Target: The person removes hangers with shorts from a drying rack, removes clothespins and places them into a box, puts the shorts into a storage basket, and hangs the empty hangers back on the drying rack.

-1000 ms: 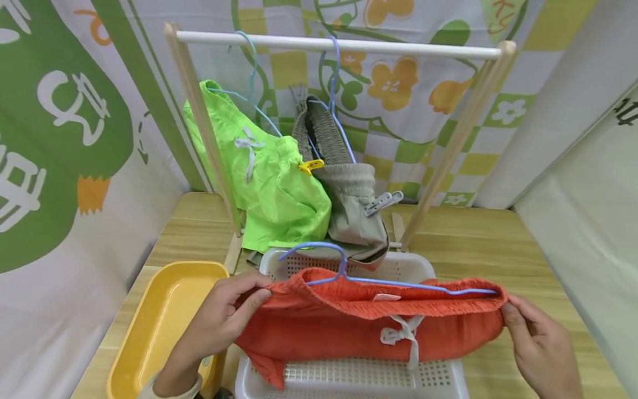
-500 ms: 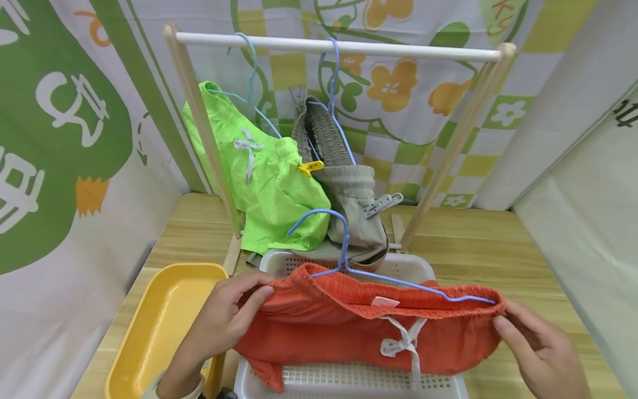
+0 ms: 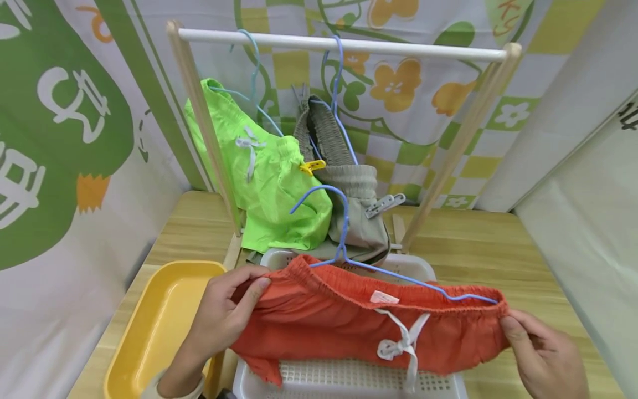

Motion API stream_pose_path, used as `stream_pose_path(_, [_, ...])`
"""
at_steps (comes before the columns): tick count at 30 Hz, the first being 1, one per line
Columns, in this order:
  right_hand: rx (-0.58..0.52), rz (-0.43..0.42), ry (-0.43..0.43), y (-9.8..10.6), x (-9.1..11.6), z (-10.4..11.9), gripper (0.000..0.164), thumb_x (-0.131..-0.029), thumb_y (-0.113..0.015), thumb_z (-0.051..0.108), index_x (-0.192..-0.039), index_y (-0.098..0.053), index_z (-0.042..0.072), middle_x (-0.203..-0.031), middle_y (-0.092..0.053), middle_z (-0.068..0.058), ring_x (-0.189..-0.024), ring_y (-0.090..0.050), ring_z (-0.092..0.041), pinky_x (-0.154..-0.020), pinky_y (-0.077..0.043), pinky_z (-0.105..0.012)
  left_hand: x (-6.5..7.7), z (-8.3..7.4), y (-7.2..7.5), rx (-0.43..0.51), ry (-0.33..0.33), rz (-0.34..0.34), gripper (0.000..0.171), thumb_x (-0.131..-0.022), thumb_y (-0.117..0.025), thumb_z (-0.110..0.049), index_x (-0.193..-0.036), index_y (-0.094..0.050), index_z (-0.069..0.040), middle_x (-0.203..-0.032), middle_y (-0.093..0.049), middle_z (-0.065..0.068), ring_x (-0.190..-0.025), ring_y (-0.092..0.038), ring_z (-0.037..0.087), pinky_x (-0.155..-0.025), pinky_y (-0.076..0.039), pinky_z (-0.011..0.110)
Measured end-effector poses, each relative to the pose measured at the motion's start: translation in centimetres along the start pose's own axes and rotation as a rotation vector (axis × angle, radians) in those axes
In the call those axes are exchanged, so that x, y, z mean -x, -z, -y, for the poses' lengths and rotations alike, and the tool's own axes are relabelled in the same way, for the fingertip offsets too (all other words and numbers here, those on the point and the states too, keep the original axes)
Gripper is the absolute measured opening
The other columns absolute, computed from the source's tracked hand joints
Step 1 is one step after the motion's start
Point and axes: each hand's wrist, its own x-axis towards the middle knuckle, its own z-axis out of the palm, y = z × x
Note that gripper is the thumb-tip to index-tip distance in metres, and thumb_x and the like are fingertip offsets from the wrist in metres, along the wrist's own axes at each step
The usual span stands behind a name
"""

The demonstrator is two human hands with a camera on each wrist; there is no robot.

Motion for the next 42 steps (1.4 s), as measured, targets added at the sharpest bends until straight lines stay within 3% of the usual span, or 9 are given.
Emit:
stream_pose_path(5, [-0.087,-0.116,0.052,-0.7,-0.2,-0.7,0.021,-0.092,-0.061,-0.020,-0.099,-0.077,-0.008,-0.082,-0.073,0.015,-0.070,-0.066,0.007,-0.066,-0.049,-0.006,-0.2,0.0,-0.5,0.071,0.005,-0.026,0.025,-0.094,-0.062,0.016,-0.102,-0.072,-0.005,-0.088,-0.068,0.005,-0.075,-0.062,0.015,-0.062,-0.052,0.023])
stream_pose_path(8, [-0.068,-0.180,0.060,-1.0,-0.2,-0.7,0.021,-0.094,-0.062,-0.016,-0.100,-0.078,-0.003,-0.085,-0.072,0.021,-0.072,-0.065,0.010,-0.066,-0.048,-0.005,-0.2,0.1,-0.7,0.079,-0.008,-0.041,0.026,-0.093,-0.062,0.018,-0.102,-0.072,-0.004,-0.087,-0.068,0.005,-0.073,-0.061,0.013,-0.060,-0.052,0.023])
stream_pose_path(12, [-0.121,-0.217,0.074,-1.4,-0.2,-0.6,0.013,-0.095,-0.064,-0.013,-0.099,-0.076,-0.010,-0.087,-0.073,0.018,-0.074,-0.066,0.008,-0.067,-0.048,-0.005,-0.1,0.0,-0.8,0.104,-0.039,-0.111,0.025,-0.093,-0.062,0.020,-0.103,-0.072,-0.001,-0.077,-0.060,0.003,-0.065,-0.054,0.011,-0.052,-0.045,0.023])
stream_pose_path(15, [-0.159,-0.171,0.083,-1.6,-0.1,-0.6,0.011,-0.093,-0.063,-0.016,-0.098,-0.073,-0.017,-0.089,-0.075,0.013,-0.074,-0.068,0.006,-0.067,-0.049,-0.006,0.1,-0.2,-0.7,0.124,-0.056,-0.136,0.025,-0.092,-0.062,0.020,-0.105,-0.072,0.001,-0.075,-0.057,0.004,-0.064,-0.051,0.011,-0.051,-0.043,0.024])
stream_pose_path(22, [-0.013,-0.044,0.015,-0.8,0.9,-0.2,0.028,-0.084,-0.067,-0.024,-0.097,-0.079,-0.003,-0.092,-0.073,0.020,-0.074,-0.067,0.008,-0.063,-0.050,-0.008,0.2,-0.7,-0.2,0.051,-0.011,-0.053,0.030,-0.092,-0.064,0.019,-0.107,-0.073,-0.005,-0.086,-0.066,0.002,-0.073,-0.059,0.012,-0.060,-0.050,0.023])
stream_pose_path(28, [0.059,0.122,0.134,-0.1,0.7,0.0,0.037,-0.076,-0.074,-0.024,-0.096,-0.079,0.006,-0.099,-0.072,0.025,-0.091,-0.066,0.011,-0.078,-0.048,-0.006,0.0,-1.0,-0.2,-0.043,-0.065,0.010,0.032,-0.090,-0.068,0.016,-0.109,-0.074,-0.009,-0.098,-0.071,0.001,-0.085,-0.065,0.014,-0.075,-0.054,0.022])
stream_pose_path(35, [-0.032,0.415,0.181,-0.4,0.8,-0.2,0.050,-0.081,-0.074,-0.019,-0.123,-0.073,0.008,-0.113,-0.074,0.007,-0.095,-0.070,-0.001,-0.078,-0.051,-0.011,-0.1,-1.1,0.0,-0.102,-0.077,0.020,0.032,-0.090,-0.069,0.014,-0.109,-0.074,-0.011,-0.098,-0.071,-0.001,-0.085,-0.065,0.014,-0.076,-0.053,0.022])
stream_pose_path(39, [-0.114,0.420,0.173,0.4,0.3,-0.3,0.062,-0.082,-0.065,-0.027,-0.139,-0.057,-0.003,-0.126,-0.070,0.003,-0.103,-0.069,-0.004,-0.085,-0.051,-0.013,0.0,-1.0,-0.1,-0.121,-0.057,0.059,0.030,-0.092,-0.069,0.011,-0.111,-0.074,-0.012,-0.103,-0.072,-0.002,-0.090,-0.067,0.015,-0.080,-0.053,0.022])
stream_pose_path(42, [-0.307,0.344,0.179,0.8,-0.1,-0.2,0.065,-0.085,-0.056,-0.031,-0.147,-0.041,-0.015,-0.138,-0.063,-0.007,-0.117,-0.064,-0.010,-0.091,-0.049,-0.014,0.0,-0.8,-0.3,-0.142,-0.073,0.100,0.029,-0.093,-0.068,0.010,-0.111,-0.073,-0.013,-0.103,-0.072,-0.003,-0.090,-0.068,0.014,-0.081,-0.053,0.022])
